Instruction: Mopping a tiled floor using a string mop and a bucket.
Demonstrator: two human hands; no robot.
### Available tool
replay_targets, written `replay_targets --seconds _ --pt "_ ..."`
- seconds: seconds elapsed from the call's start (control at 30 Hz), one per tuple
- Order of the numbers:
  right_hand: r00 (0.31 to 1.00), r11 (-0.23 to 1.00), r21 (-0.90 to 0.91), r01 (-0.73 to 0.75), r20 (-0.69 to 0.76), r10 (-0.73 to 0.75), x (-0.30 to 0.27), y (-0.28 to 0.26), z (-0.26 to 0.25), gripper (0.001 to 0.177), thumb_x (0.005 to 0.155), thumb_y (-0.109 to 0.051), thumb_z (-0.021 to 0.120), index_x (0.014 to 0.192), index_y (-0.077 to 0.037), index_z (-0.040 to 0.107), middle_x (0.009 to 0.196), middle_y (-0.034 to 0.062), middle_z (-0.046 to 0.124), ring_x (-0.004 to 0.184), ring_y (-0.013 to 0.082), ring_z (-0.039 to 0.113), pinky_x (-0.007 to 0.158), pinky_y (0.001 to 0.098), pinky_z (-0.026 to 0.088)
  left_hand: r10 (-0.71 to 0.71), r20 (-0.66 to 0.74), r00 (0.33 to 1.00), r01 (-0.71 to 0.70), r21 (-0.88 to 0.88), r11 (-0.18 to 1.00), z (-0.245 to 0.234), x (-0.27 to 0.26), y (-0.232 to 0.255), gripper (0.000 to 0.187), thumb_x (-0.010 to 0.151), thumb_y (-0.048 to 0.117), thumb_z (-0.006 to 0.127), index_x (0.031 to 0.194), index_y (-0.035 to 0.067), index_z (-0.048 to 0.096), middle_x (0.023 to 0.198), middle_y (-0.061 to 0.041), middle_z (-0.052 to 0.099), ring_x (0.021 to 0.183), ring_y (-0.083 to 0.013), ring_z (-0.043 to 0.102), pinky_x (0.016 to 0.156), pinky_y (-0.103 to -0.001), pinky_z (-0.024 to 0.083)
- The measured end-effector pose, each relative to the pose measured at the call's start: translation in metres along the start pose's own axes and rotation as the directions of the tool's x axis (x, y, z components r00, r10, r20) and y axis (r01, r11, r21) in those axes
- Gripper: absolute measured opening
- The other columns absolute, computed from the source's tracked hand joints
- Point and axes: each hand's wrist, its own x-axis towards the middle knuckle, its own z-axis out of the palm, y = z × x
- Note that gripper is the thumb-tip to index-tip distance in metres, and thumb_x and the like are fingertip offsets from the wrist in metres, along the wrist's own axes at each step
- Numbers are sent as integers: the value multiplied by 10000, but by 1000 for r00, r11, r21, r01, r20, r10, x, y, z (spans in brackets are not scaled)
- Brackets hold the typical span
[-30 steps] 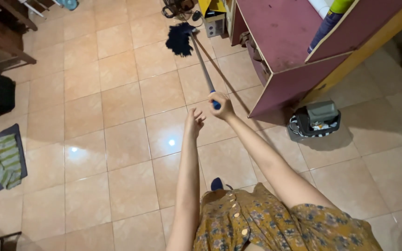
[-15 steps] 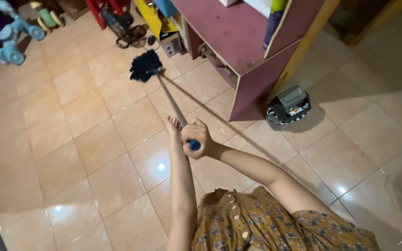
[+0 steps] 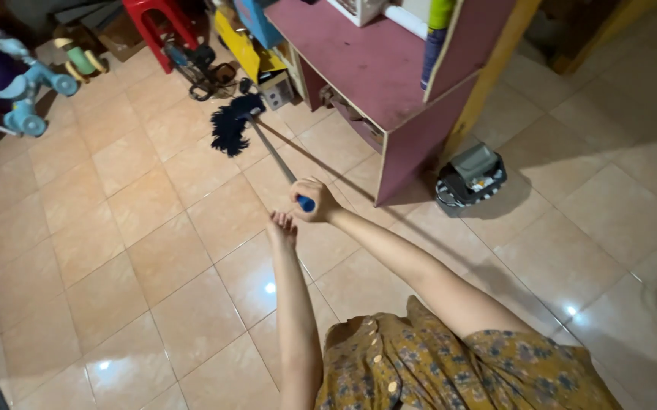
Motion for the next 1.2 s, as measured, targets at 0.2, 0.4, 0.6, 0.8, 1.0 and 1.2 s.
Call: replay_targets --seconds 0.2,0.4,0.6,0.8,1.0,1.2 --pt "930 918 175 -356 160 331 -61 27 -18 131 732 -29 682 856 -56 647 884 77 692 863 262 692 818 366 555 -165 -144 976 161 -40 986 37 -32 -25 354 985 465 502 1133 162 613 899 23 644 731 -160 567 601 -318 352" --pt "966 959 135 -249 106 236 -76 -50 -77 125 714 -41 726 803 -58 641 878 99 686 889 282 675 865 390 543 -189 -22 982 190 5 982 47 -22 -87 570 924 572 497 950 14 611 825 -104 647 736 -225 634 648 -363 559" --pt "959 950 245 -194 253 130 -94 -121 -164 117 725 -75 691 813 -58 616 858 102 665 836 285 661 791 378 535 -218 314 924 294 -218 931 94 -94 -143 391 975 439 610 1032 52 621 854 -39 642 758 -158 616 697 -299 521" --pt "961 956 275 -105 276 26 -141 -194 -238 131 668 -95 680 725 -78 563 765 81 604 733 307 610 664 384 496 -178 197 964 210 -160 964 147 -181 -217 338 945 401 619 1049 79 621 860 -17 645 749 -158 613 687 -302 510" --pt "968 902 407 142 134 -213 -166 -183 -254 54 738 -99 672 756 -95 621 778 85 645 708 299 652 658 402 531 -36 -59 998 24 -201 979 101 -246 -241 298 915 363 629 1066 106 622 865 4 649 740 -157 610 677 -304 499" --pt "963 962 228 148 190 -193 -216 -118 -238 128 698 -124 718 793 -126 631 787 88 628 732 312 633 706 430 526 57 -238 970 -127 -289 949 -13 -226 -259 250 922 331 661 1051 125 599 842 20 593 754 -158 616 654 -323 479"
